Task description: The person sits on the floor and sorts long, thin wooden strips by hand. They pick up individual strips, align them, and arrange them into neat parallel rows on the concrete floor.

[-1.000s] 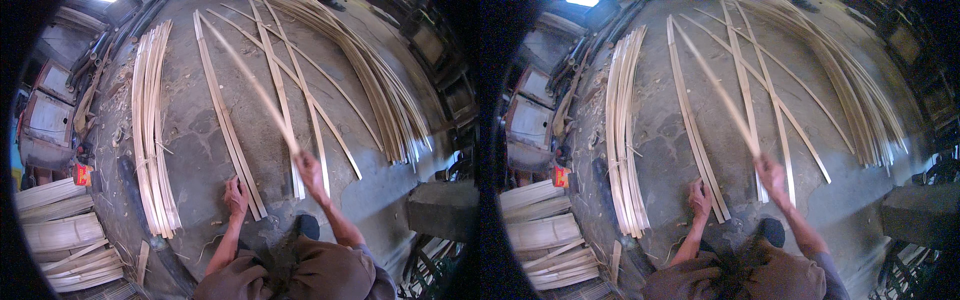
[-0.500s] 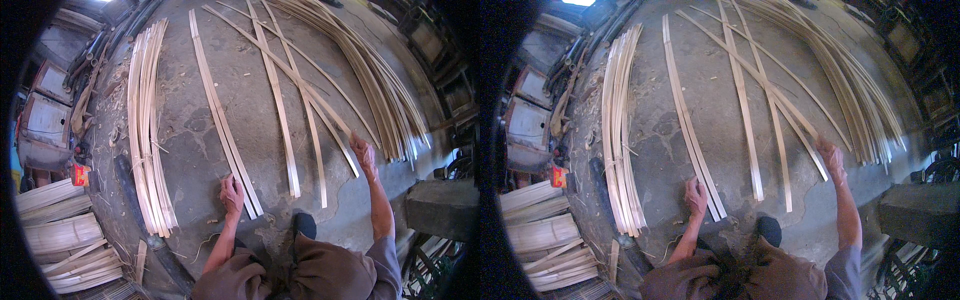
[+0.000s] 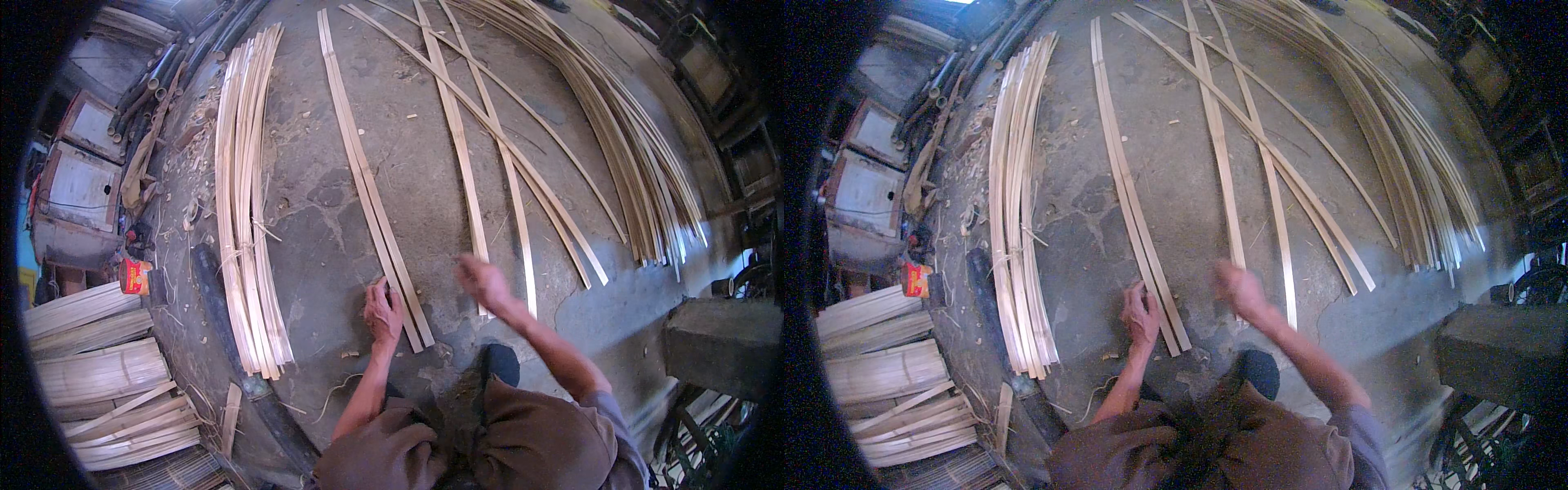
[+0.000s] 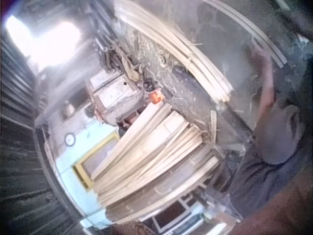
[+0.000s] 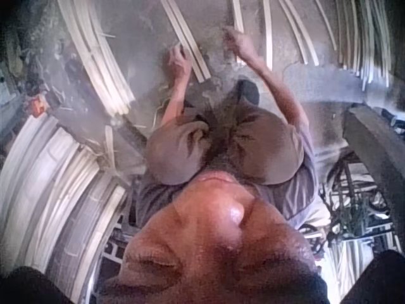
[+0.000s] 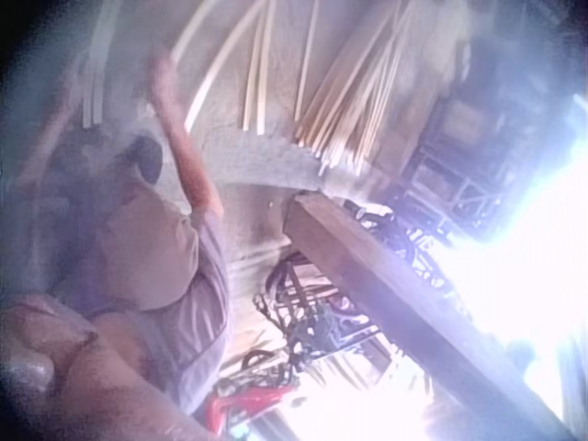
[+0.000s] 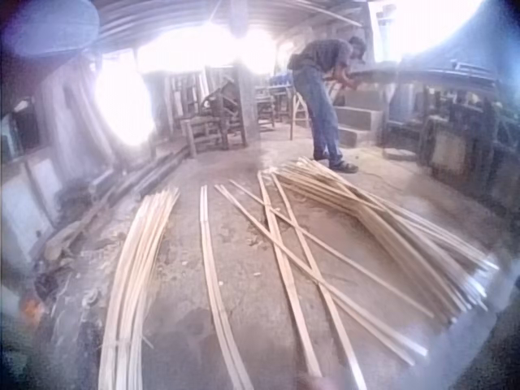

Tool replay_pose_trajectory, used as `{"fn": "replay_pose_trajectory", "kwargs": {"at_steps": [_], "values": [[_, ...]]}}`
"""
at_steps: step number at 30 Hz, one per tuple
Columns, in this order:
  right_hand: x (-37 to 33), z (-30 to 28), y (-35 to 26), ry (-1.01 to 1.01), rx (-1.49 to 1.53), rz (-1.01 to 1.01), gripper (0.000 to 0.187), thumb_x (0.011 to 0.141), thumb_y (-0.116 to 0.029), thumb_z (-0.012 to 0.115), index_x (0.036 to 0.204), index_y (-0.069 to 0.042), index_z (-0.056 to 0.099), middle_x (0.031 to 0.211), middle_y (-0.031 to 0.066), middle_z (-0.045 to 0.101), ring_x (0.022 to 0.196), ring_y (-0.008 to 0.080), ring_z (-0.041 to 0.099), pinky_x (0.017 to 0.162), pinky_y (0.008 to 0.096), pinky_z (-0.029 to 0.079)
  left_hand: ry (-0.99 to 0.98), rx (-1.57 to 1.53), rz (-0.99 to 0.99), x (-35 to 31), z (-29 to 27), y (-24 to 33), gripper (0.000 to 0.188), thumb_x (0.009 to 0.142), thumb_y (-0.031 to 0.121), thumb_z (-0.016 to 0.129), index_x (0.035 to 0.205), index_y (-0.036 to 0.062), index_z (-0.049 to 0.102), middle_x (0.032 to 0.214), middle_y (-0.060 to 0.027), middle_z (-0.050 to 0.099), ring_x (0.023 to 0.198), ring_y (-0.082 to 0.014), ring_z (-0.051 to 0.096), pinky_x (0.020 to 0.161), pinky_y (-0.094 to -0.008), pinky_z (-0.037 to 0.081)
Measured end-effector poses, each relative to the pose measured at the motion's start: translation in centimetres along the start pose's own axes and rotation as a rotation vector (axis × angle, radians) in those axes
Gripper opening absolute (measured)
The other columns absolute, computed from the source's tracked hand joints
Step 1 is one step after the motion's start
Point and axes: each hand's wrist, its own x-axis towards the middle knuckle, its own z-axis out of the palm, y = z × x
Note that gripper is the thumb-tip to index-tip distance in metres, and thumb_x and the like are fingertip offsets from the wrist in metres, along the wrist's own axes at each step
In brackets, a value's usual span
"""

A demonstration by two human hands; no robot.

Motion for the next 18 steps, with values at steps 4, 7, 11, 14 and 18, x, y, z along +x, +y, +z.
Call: {"fn": "replay_pose_trajectory", "kwargs": {"at_steps": [4, 7, 11, 14, 18], "values": [[1.0, 6.6, -7.2, -0.184, 0.024, 0.204, 0.039, 0.089, -0.031, 0.063, 0.119, -0.009, 0.054, 0.085, 0.0182, 0.069, 0.076, 0.0406, 0.067, 0.065, 0.0499, 0.052, -0.030, -0.013, -0.047, -0.2, -0.2, -0.5, 0.030, 0.091, 0.015, 0.058, 0.119, 0.0058, 0.057, 0.104, -0.0168, 0.059, 0.094, -0.0339, 0.061, 0.081, -0.0449, 0.048], [1.1, 8.4, -9.0, -0.206, -0.051, 0.324, 0.049, 0.088, -0.036, 0.063, 0.127, -0.010, 0.049, 0.087, 0.0169, 0.070, 0.079, 0.0404, 0.068, 0.067, 0.0507, 0.053, -0.010, -0.018, -0.016, -0.2, 0.4, -1.4, 0.032, 0.092, 0.019, 0.057, 0.121, 0.0068, 0.056, 0.108, -0.0173, 0.059, 0.097, -0.0346, 0.060, 0.083, -0.0445, 0.048], [0.5, 9.0, -7.5, -0.130, 0.126, 0.354, 0.040, 0.089, -0.033, 0.061, 0.117, -0.005, 0.058, 0.091, 0.0183, 0.070, 0.080, 0.0366, 0.069, 0.068, 0.0460, 0.053, 0.021, -0.010, 0.024, -0.3, 1.1, -1.9, 0.034, 0.093, 0.023, 0.054, 0.123, 0.0085, 0.054, 0.106, -0.0166, 0.058, 0.098, -0.0362, 0.060, 0.082, -0.0457, 0.049], [0.1, 7.7, -7.2, -0.002, 0.322, 0.398, 0.033, 0.093, -0.029, 0.058, 0.110, -0.002, 0.062, 0.089, 0.0164, 0.070, 0.078, 0.0275, 0.068, 0.067, 0.0407, 0.052, 0.014, -0.040, 0.002, -0.3, 1.2, -2.1, 0.036, 0.092, 0.025, 0.056, 0.124, 0.0093, 0.054, 0.104, -0.0159, 0.059, 0.097, -0.0349, 0.060, 0.082, -0.0448, 0.049], [-0.3, 1.0, -9.5, 0.159, 0.531, 0.589, 0.030, 0.096, -0.024, 0.057, 0.113, 0.001, 0.062, 0.080, 0.0086, 0.066, 0.072, 0.0143, 0.062, 0.063, 0.0309, 0.050, -0.014, 0.019, -0.055, -0.2, 0.6, -0.3, 0.040, 0.088, 0.026, 0.061, 0.123, 0.0092, 0.055, 0.105, -0.0145, 0.057, 0.096, -0.0338, 0.060, 0.082, -0.0448, 0.048]]}}
